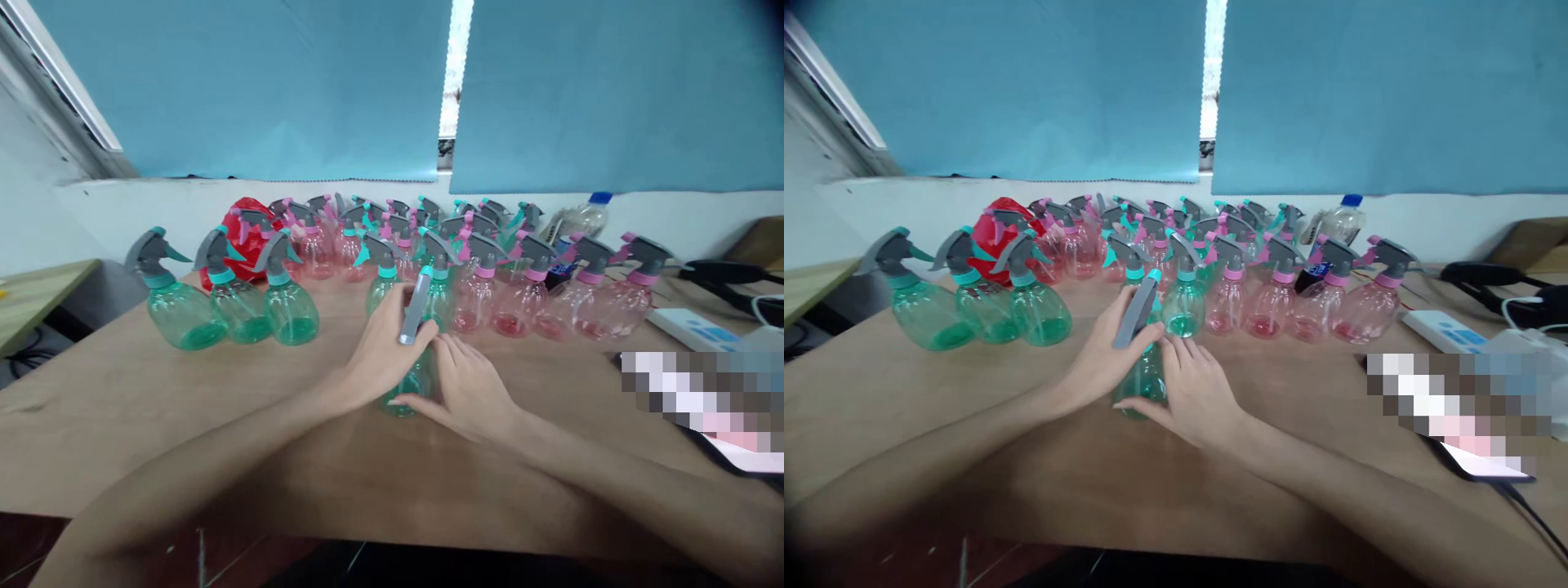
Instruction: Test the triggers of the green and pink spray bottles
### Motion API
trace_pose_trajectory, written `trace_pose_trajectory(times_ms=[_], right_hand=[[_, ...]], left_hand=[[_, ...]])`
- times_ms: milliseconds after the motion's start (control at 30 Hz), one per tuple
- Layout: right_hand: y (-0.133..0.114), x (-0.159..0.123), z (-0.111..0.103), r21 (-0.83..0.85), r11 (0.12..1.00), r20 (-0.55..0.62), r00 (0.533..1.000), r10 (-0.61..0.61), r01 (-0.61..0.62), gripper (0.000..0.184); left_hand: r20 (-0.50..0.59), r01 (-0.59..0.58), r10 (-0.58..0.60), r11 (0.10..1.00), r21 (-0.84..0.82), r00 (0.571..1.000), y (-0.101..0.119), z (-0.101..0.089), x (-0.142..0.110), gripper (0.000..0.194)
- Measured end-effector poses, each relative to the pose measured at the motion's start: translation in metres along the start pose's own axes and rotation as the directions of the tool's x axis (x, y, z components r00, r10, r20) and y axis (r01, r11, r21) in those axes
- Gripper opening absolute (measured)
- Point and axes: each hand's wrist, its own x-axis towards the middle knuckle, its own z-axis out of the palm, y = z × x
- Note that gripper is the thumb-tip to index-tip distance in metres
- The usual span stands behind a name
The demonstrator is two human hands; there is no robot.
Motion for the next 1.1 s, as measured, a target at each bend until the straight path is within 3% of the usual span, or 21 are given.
trace_pose_trajectory(times_ms=[167, 433, 567, 900, 1100], right_hand=[[0.023, -0.02, -0.009, 0.271, 0.962, 0.225, 0.974, -0.036, -0.027, 0.082], [0.068, -0.051, -0.008, 0.228, 0.965, 0.423, 0.906, 0.024, -0.132, 0.078], [0.08, -0.061, -0.006, 0.205, 0.969, 0.434, 0.9, 0.035, -0.136, 0.072], [0.084, -0.065, -0.005, 0.243, 0.966, 0.4, 0.916, -0.014, -0.092, 0.067], [0.084, -0.064, -0.007, 0.259, 0.961, 0.4, 0.916, -0.013, -0.1, 0.067]], left_hand=[[-0.011, -0.037, 0.035, 0.975, -0.218, 0.999, -0.009, 0.014, 0.003, 0.029], [0.033, -0.006, 0.014, 0.972, -0.234, 0.999, -0.015, 0.012, 0.011, 0.028], [0.05, 0.009, 0.002, 0.975, -0.22, 0.999, -0.014, 0.009, 0.014, 0.023], [0.093, 0.084, -0.064, 0.967, -0.24, 0.994, -0.011, 0.003, 0.013, 0.01], [0.099, 0.046, -0.021, 0.966, -0.254, 0.995, -0.012, 0.003, 0.014, 0.008]])
